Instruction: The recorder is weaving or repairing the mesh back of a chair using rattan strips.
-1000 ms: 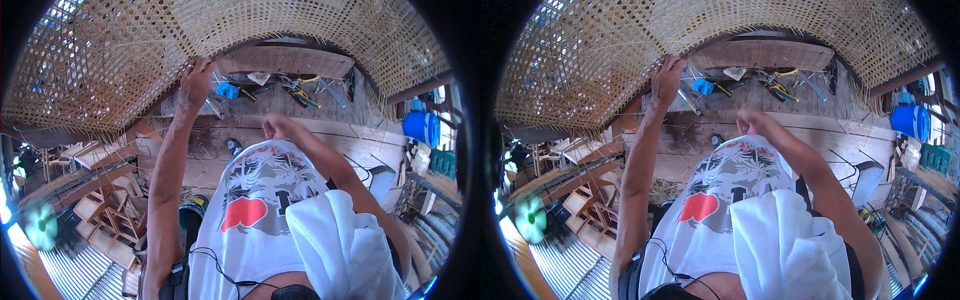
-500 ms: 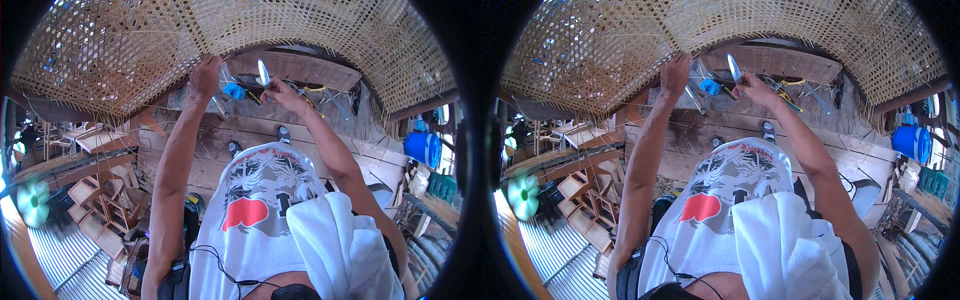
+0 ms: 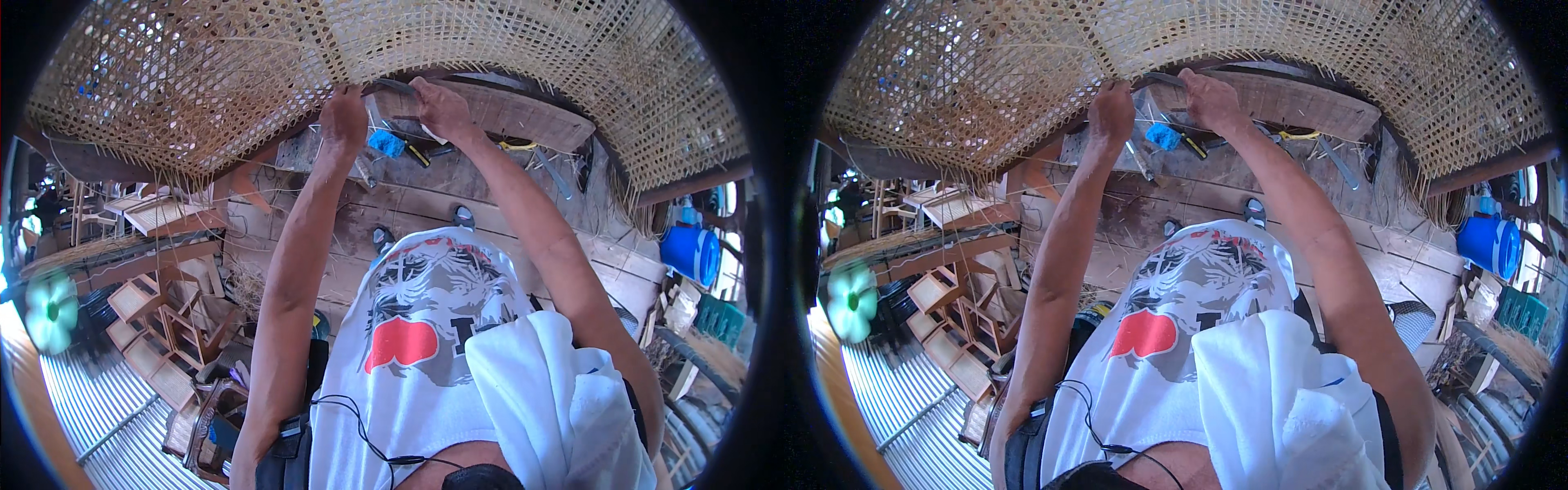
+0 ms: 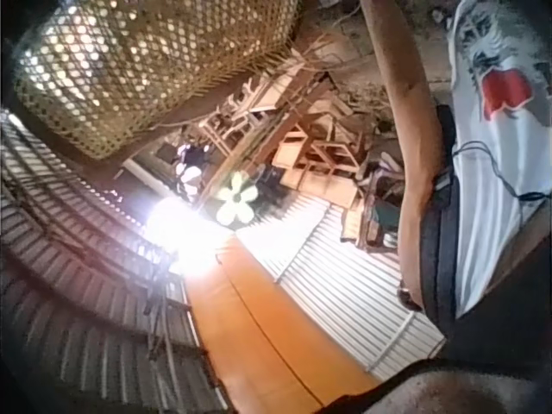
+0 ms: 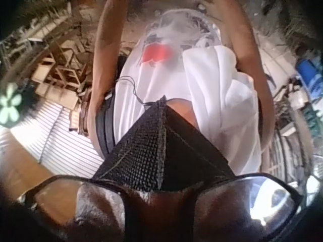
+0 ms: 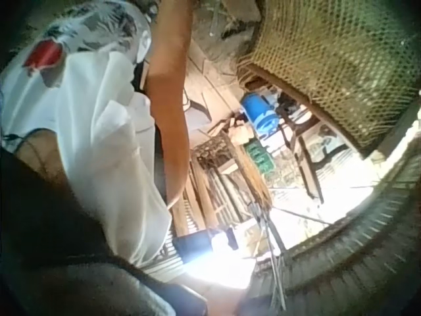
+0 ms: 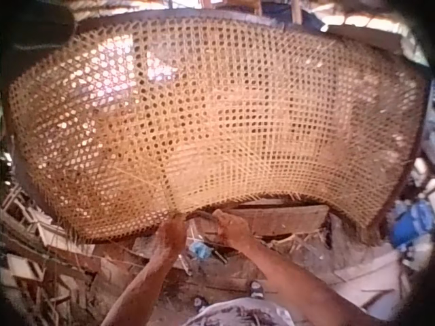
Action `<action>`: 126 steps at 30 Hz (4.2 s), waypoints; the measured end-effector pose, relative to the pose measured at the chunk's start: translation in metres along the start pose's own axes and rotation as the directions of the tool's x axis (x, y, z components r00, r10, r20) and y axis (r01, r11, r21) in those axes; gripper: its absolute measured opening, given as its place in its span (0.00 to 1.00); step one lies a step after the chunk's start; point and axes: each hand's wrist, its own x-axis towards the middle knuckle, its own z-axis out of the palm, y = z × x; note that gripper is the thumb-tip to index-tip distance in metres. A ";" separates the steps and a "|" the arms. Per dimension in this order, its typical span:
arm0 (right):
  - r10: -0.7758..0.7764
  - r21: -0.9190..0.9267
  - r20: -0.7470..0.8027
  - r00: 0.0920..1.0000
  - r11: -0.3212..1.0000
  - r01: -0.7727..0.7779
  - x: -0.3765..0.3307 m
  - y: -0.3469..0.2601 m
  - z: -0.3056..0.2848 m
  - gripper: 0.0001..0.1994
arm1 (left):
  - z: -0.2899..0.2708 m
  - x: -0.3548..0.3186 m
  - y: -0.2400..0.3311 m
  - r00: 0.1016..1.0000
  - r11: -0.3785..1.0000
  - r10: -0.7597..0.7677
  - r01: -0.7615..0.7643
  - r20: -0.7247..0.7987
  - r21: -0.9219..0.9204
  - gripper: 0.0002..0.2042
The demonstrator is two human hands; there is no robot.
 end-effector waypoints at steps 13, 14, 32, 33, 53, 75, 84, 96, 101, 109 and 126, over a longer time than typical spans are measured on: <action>-0.197 -0.131 0.227 0.954 0.964 0.231 0.055 0.011 -0.035 0.14 | 0.002 0.002 0.005 0.999 1.000 -0.011 0.011 0.035 -0.001 0.13; -0.189 -0.131 0.253 0.949 0.965 0.227 0.055 0.010 -0.032 0.13 | 0.003 0.001 0.005 1.000 1.000 -0.006 0.006 0.010 -0.007 0.12; -0.167 -0.051 0.147 0.975 0.983 0.176 0.054 0.015 -0.002 0.16 | -0.004 0.004 0.006 0.998 0.999 -0.054 0.054 0.024 0.001 0.08; -0.153 -0.066 0.162 0.975 0.984 0.166 0.055 0.015 -0.003 0.16 | -0.004 0.005 0.005 0.998 0.999 -0.053 0.053 0.019 -0.005 0.08; -0.129 -0.074 0.173 0.977 0.987 0.143 0.051 0.006 -0.008 0.15 | -0.003 0.009 0.011 0.994 0.995 -0.096 0.094 0.055 0.032 0.08; 0.244 0.012 0.108 0.964 0.969 -0.247 0.048 -0.056 -0.004 0.23 | 0.005 0.010 0.011 0.984 0.957 0.146 -0.115 -0.099 0.266 0.07; 0.464 0.073 0.137 0.875 0.877 -0.476 0.036 -0.053 0.011 0.23 | -0.022 0.055 -0.019 0.659 0.635 0.752 -0.735 0.029 0.238 0.15; 0.611 0.267 0.040 0.791 0.756 -0.597 -0.069 0.035 0.030 0.30 | -0.034 -0.011 -0.012 0.912 0.892 0.401 -0.409 -0.082 -0.191 0.14; 0.335 0.074 -0.158 0.929 0.942 -0.327 0.003 -0.017 0.041 0.24 | -0.024 -0.137 -0.022 0.890 0.860 0.140 0.107 0.434 -0.498 0.09; 0.399 0.124 -0.007 0.917 0.910 -0.396 0.032 -0.040 0.039 0.20 | -0.043 -0.252 -0.063 0.794 0.781 -0.134 0.453 0.593 -0.430 0.08; 0.435 0.074 0.006 0.900 0.898 -0.435 0.039 -0.042 0.050 0.30 | 0.008 -0.264 -0.039 0.747 0.680 -0.107 0.536 0.656 -0.499 0.09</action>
